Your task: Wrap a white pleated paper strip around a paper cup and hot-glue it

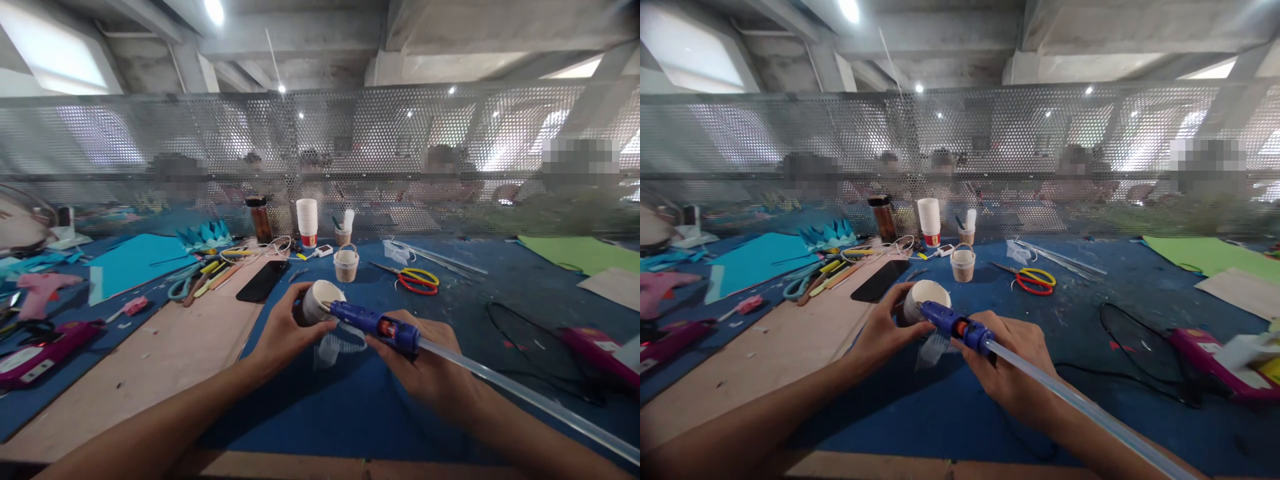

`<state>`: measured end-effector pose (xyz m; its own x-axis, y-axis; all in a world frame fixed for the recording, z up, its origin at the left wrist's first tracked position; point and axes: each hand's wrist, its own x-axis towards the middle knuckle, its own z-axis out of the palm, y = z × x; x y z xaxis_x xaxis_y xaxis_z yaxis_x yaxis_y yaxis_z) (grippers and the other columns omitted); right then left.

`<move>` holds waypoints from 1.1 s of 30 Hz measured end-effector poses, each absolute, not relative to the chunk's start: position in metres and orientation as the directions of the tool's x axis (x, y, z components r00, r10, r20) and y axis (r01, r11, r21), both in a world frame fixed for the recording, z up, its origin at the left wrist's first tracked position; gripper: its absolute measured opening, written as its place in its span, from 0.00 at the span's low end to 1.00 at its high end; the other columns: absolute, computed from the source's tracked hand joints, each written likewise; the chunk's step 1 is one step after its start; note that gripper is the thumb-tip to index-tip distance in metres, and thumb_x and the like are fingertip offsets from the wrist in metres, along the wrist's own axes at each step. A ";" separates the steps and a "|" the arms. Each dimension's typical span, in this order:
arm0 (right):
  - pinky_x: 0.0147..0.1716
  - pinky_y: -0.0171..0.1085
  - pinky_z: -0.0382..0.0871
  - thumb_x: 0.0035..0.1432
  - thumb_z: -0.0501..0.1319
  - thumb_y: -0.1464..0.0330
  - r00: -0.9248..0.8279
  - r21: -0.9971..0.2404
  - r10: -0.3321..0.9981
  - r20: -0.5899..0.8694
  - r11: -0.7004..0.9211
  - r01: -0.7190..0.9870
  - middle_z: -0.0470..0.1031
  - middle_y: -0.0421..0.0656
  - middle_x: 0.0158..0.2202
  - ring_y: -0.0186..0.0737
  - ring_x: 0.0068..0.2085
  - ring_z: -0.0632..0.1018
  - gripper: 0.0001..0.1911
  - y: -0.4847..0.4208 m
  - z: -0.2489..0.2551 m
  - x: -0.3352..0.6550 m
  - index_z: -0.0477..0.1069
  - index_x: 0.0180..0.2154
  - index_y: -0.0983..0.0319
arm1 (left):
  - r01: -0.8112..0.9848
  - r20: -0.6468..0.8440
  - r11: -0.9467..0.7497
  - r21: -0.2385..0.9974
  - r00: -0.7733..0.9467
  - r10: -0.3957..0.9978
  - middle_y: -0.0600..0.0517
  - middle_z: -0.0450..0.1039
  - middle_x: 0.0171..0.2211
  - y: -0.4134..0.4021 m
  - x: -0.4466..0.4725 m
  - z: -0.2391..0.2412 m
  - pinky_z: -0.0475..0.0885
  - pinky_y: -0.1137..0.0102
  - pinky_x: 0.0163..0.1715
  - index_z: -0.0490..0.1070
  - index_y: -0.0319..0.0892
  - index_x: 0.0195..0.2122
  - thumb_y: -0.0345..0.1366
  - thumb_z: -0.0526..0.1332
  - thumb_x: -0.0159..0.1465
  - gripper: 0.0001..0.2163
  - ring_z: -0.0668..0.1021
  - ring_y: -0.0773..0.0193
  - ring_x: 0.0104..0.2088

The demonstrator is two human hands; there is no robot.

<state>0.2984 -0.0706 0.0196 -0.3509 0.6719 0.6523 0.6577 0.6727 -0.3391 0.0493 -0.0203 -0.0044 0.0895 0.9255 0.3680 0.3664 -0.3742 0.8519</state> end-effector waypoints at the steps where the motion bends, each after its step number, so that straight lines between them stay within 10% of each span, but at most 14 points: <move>1: 0.27 0.35 0.59 0.67 0.61 0.61 -0.356 -0.332 0.664 0.658 0.680 0.654 0.75 0.36 0.25 0.36 0.25 0.75 0.08 -0.071 0.019 0.299 0.71 0.38 0.58 | 0.374 0.368 -0.373 0.850 0.086 0.926 0.45 0.74 0.53 -0.020 0.049 -0.005 0.76 0.59 0.50 0.67 0.45 0.56 0.44 0.75 0.52 0.31 0.79 0.53 0.49; 33: 0.28 0.35 0.57 0.66 0.62 0.66 -0.410 -0.341 0.679 0.609 0.691 0.637 0.73 0.35 0.27 0.35 0.26 0.72 0.03 -0.073 0.016 0.300 0.70 0.38 0.57 | 0.450 0.451 -0.443 0.776 0.095 0.887 0.48 0.75 0.50 -0.022 0.050 -0.005 0.75 0.60 0.51 0.68 0.45 0.54 0.41 0.74 0.53 0.28 0.79 0.55 0.48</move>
